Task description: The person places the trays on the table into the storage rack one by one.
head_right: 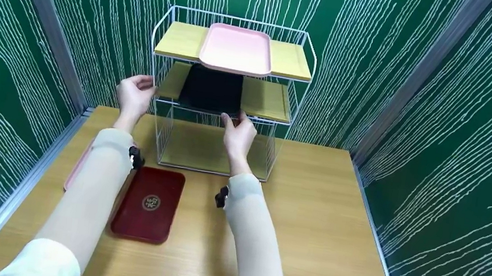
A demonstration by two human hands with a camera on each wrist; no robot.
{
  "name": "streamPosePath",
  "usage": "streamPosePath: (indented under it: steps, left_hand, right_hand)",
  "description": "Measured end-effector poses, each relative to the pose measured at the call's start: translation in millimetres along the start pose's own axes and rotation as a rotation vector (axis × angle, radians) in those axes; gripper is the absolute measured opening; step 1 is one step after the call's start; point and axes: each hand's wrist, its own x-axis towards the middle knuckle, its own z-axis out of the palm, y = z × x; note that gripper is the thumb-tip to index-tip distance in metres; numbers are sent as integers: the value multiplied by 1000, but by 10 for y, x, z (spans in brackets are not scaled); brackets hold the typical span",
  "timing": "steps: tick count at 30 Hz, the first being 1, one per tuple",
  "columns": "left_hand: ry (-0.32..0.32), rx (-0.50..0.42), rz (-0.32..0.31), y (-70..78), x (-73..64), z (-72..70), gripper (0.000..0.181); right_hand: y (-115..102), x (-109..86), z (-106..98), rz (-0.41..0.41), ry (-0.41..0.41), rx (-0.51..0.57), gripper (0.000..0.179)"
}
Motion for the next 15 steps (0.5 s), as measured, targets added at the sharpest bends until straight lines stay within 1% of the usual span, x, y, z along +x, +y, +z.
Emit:
streamPosePath:
  steps: [4,8,12,15]
  left_hand:
    - [-15,-24,-17,-5,17,9,23]
    - [-25,-24,-36,-17,26,11,24]
    - [-20,-21,-34,-45,26,5,24]
    - [-15,-40,-25,-44,27,0,24]
  right_hand:
    - [-9,19,-5,-9,-1,-2,47]
    - [0,21,2,-21,6,-19,41]
    - [35,6,12,-27,1,-26,41]
    - [41,5,-11,-30,1,-16,42]
